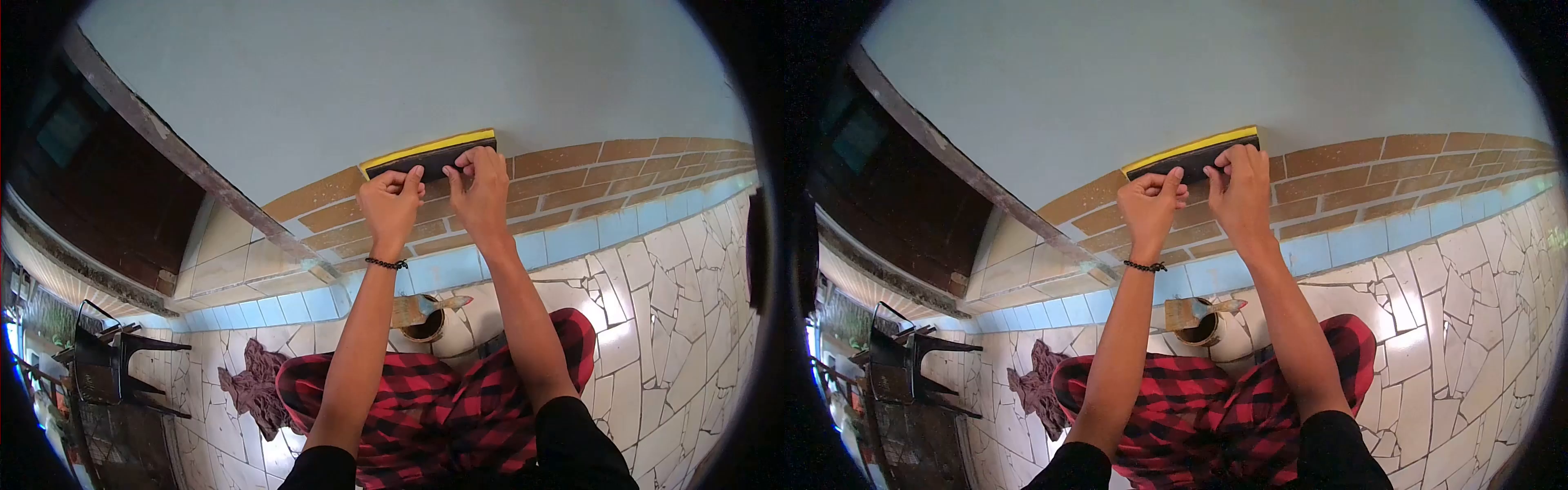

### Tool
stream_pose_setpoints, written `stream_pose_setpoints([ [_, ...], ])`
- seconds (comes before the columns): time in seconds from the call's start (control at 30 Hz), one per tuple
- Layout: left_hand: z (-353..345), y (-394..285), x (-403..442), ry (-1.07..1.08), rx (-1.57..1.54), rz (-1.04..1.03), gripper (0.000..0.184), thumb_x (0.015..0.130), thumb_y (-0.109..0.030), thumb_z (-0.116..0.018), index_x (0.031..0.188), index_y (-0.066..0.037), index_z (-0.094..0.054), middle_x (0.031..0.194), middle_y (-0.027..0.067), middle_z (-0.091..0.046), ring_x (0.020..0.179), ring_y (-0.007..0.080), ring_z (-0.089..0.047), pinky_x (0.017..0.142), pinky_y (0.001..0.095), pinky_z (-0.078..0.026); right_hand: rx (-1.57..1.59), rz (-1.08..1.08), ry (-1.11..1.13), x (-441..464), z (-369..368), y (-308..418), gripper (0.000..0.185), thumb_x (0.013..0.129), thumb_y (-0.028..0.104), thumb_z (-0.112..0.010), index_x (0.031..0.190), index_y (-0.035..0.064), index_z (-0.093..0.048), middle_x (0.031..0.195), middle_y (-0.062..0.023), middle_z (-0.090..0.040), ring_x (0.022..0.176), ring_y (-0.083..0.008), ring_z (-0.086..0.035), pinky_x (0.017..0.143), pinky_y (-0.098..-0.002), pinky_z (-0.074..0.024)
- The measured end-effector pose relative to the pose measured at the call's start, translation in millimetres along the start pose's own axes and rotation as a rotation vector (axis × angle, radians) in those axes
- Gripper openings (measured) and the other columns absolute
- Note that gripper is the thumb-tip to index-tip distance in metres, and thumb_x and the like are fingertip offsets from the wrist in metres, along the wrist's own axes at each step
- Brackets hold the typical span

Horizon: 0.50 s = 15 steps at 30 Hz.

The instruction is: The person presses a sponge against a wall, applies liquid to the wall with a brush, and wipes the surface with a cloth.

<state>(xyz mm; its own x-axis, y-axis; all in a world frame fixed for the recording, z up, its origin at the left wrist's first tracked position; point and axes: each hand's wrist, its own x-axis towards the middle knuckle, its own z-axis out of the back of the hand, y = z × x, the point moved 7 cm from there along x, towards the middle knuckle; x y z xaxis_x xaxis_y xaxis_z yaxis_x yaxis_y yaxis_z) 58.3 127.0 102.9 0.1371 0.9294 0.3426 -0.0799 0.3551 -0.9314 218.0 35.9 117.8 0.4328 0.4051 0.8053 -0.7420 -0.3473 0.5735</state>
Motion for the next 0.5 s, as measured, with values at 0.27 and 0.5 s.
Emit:
stream_pose_setpoints([
  [0.27, -1.1, -0.6, -2.3, -0.019, -0.004, -0.052, 0.028, 0.096, -0.018, -0.082, 0.083, 0.005, -0.074, 0.074, 0.0113, -0.075, 0.063, 0.0123, -0.073, 0.051, 0.0254, -0.056, 0.027, -0.024, 0.018, 1.9, 0.1, -4.4, 0.028, 0.08, -0.004, -0.082, 0.09, 0.005, -0.057, 0.086, -0.0091, -0.057, 0.083, -0.0283, -0.053, 0.075, -0.0423, -0.0438],
  [0.5, 0.0, -0.6, -1.4, -0.011, 0.032, -0.035, 0.029, 0.096, -0.021, -0.082, 0.083, 0.003, -0.073, 0.074, 0.0119, -0.075, 0.061, 0.0136, -0.073, 0.047, 0.0247, -0.054, -0.004, 0.007, 0.029, 4.6, 1.8, -0.3, 0.031, 0.08, -0.004, -0.082, 0.088, 0.0052, -0.054, 0.086, -0.0099, -0.056, 0.082, -0.0294, -0.052, 0.075, -0.0431, -0.0435],
])
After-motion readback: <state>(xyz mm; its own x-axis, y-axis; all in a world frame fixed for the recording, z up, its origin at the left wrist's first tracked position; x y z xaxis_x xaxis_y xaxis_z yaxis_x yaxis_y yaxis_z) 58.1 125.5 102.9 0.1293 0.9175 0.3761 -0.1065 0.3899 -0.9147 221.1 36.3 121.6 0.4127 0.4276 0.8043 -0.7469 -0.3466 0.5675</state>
